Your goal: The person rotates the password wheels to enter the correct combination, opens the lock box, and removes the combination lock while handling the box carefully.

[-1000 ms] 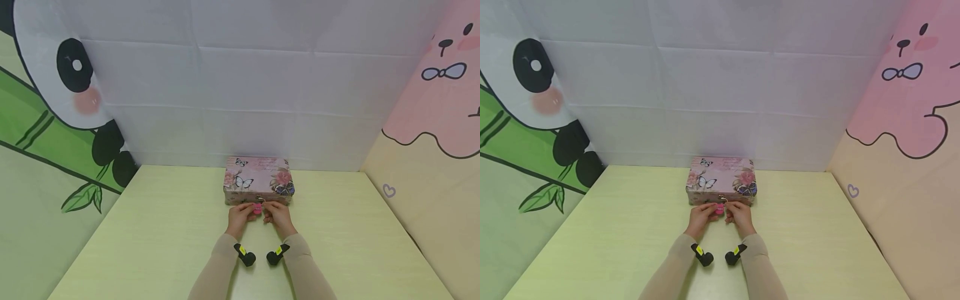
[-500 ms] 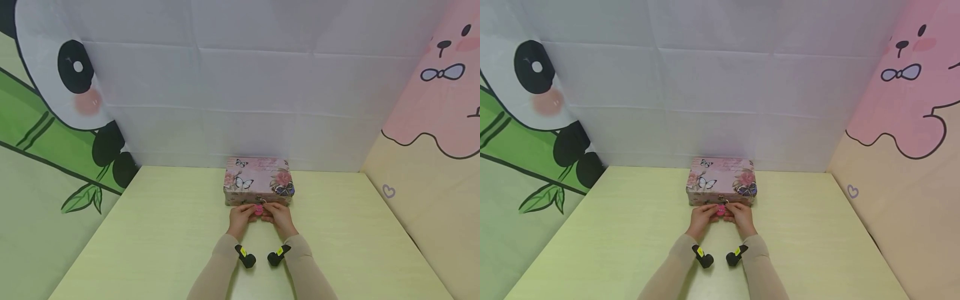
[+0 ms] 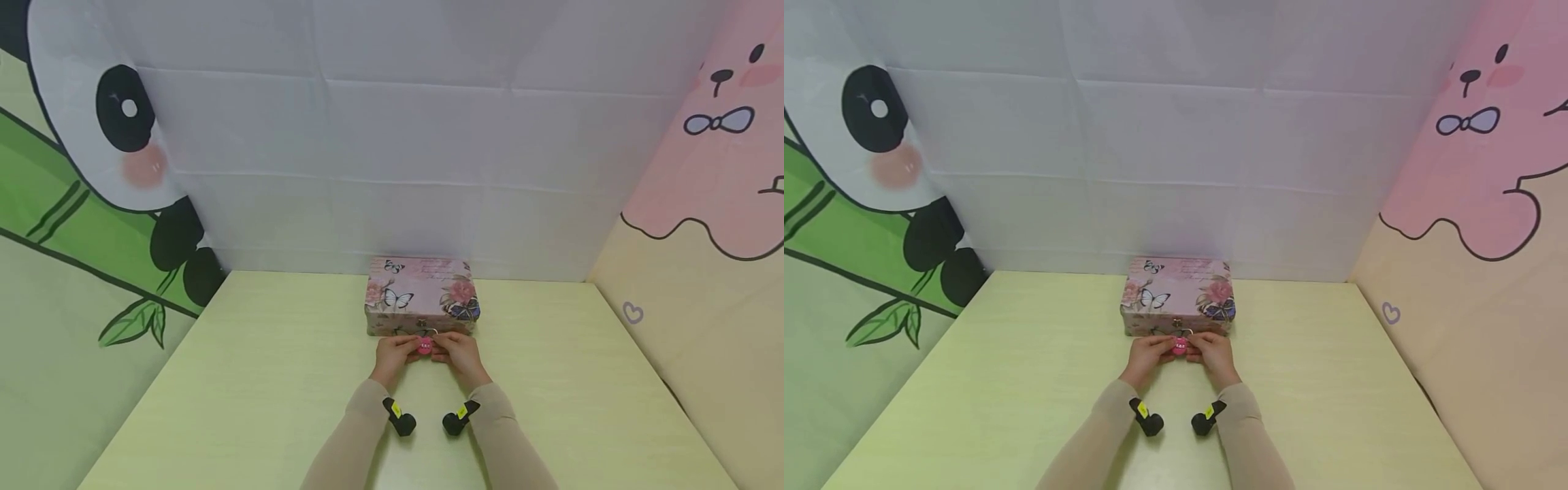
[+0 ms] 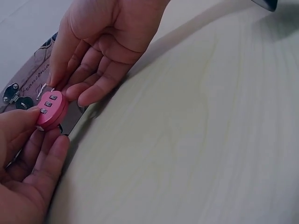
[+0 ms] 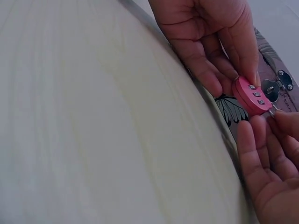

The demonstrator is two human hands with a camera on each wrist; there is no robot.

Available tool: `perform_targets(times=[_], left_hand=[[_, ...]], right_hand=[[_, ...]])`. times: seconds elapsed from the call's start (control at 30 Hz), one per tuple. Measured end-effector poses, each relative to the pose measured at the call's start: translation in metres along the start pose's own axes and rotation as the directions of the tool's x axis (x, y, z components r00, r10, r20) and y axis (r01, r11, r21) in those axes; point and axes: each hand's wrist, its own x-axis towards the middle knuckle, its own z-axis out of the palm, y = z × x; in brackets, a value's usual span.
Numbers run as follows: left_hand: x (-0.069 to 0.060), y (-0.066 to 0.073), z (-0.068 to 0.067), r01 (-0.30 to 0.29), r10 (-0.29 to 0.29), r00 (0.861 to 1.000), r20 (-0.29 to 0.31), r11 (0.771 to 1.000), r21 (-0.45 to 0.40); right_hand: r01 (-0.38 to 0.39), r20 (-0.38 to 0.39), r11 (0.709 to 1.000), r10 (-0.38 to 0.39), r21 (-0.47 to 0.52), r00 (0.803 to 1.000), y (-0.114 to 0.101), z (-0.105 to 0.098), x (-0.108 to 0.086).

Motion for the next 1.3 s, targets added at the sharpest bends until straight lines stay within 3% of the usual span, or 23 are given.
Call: perform_targets(times=[0.17,0.27,0.43,0.73,0.97,1.3], left_hand=[[0.013,-0.018,0.001,0.003,-0.003,1.0,-0.003,1.0,0.006],[0.015,-0.02,0.004,0.015,-0.015,1.0,-0.01,1.0,-0.001],[0.01,-0.017,0.009,0.016,-0.016,1.0,-0.009,1.0,-0.001],[0.002,-0.017,0.02,0.042,-0.042,0.999,0.016,0.997,-0.058],[-0.004,-0.01,0.029,0.047,-0.041,0.997,0.07,0.995,-0.085],[-0.016,-0.008,0.044,0.094,-0.087,0.989,0.116,0.994,-0.056]], right_hand=[[0.001,0.0,1.0,-0.001,0.0,1.0,-0.001,-0.003,-0.001],[0.018,0.013,1.0,-0.018,-0.012,1.0,-0.002,-0.005,-0.002],[0.057,0.023,0.997,-0.055,-0.055,0.998,-0.007,-0.011,-0.006],[0.047,0.013,0.992,-0.046,-0.119,0.999,-0.017,-0.025,-0.021],[0.046,0.045,0.991,-0.04,-0.124,0.998,-0.026,-0.039,-0.029],[0.044,0.063,0.987,-0.034,-0.156,0.997,-0.033,-0.058,-0.046]])
